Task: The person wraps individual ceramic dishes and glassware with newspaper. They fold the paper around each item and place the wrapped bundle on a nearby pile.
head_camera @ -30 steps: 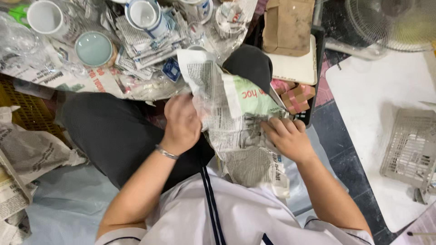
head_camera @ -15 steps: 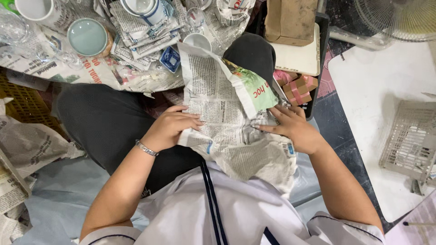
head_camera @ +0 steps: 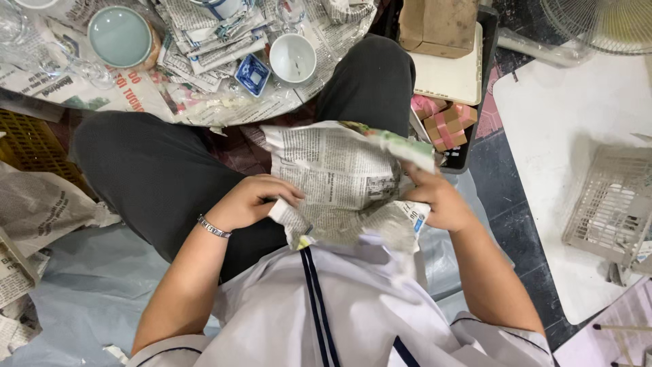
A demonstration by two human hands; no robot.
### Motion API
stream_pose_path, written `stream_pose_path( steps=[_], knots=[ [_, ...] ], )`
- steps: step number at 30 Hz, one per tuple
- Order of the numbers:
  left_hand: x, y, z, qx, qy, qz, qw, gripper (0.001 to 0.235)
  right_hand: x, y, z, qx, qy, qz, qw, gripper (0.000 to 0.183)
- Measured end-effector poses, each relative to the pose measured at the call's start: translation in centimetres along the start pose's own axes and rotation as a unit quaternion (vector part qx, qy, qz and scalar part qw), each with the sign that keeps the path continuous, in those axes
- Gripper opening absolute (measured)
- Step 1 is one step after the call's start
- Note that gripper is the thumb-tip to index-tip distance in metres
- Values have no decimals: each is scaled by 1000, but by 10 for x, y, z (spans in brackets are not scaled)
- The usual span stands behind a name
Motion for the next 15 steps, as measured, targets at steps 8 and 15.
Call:
stream_pose_path(
  steps=[8,15],
  knots=[
    [76,-19,3,-152,-131,-198,959,29,-95,-42,25,-135,233,240,933,17],
    [74,-6,-12,-260,-107,-186,941,32,-59,3,-15,-198,293,178,918,62]
  ],
)
Point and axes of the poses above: each hand's wrist, its own y-axis towards the middle knuckle, its own z-axis out of the palm, x = y × z, the point moved 10 cm from there along y, towards the middle knuckle, and after that the axes turned 9 degrees about x, right-handed, at the moved point
